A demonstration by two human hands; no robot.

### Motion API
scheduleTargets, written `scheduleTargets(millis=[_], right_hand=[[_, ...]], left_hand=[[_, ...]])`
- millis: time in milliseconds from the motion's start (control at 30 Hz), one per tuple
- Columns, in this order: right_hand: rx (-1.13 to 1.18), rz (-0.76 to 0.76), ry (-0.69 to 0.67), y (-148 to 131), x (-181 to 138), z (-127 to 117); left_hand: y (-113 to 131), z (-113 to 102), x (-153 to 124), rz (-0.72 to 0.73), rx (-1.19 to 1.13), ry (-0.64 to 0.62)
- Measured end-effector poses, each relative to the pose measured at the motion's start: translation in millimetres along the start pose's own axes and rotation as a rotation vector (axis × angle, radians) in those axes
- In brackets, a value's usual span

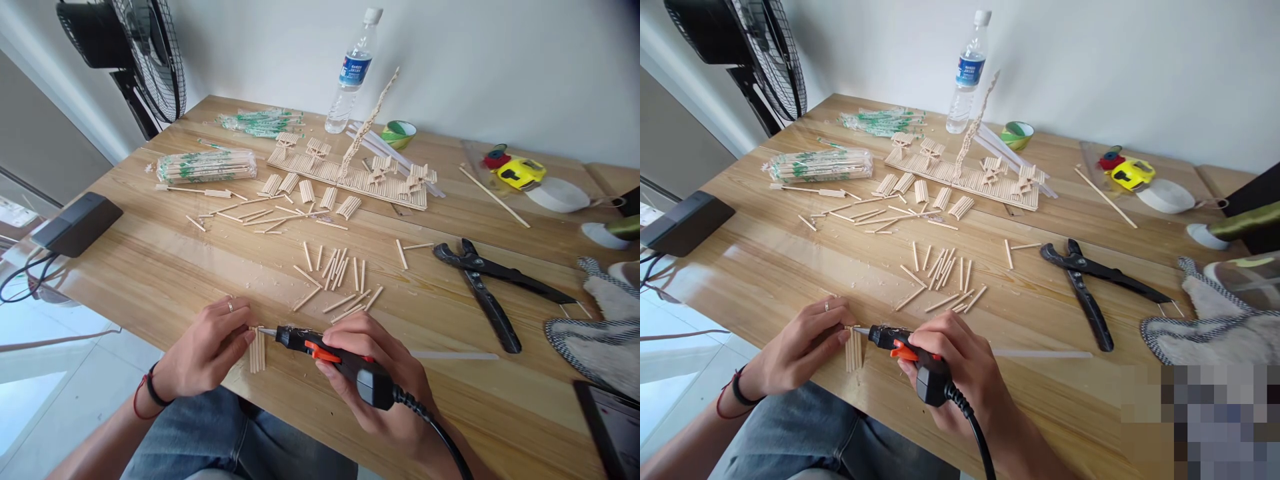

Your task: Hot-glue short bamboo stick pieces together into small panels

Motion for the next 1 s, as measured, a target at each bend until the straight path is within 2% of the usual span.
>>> scheduleTargets(millis=[433, 633, 733, 867, 1000], right_hand=[[0.001, 0.005, -0.116, -3, 0, 5], [-0.035, 0.001, -0.009, -4, 3, -1], [-0.008, 0.006, -0.057, -5, 2, 1], [0.050, 0.044, -0.124, -5, 1, 5], [0.061, 0.069, -0.004, -8, 4, -6]], left_hand=[[-1, 0, 0, -0.014, 0.005, -0.004], [-1, -2, 0, -0.013, 0.022, 0.000], [-2, -1, -1, -0.018, 0.026, 0.006], [-11, -5, -5, -0.099, 0.030, 0.108], [-21, -11, -11, -0.221, -0.005, 0.236]])
Point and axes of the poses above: each hand's wrist, its own x-axis towards the middle knuckle, its own z-axis out of the palm, y = z × x, the point moved 7 cm from there along x, towards the middle knuckle, and after that the axes turned 6 degrees about z, right-handed, at the moved point
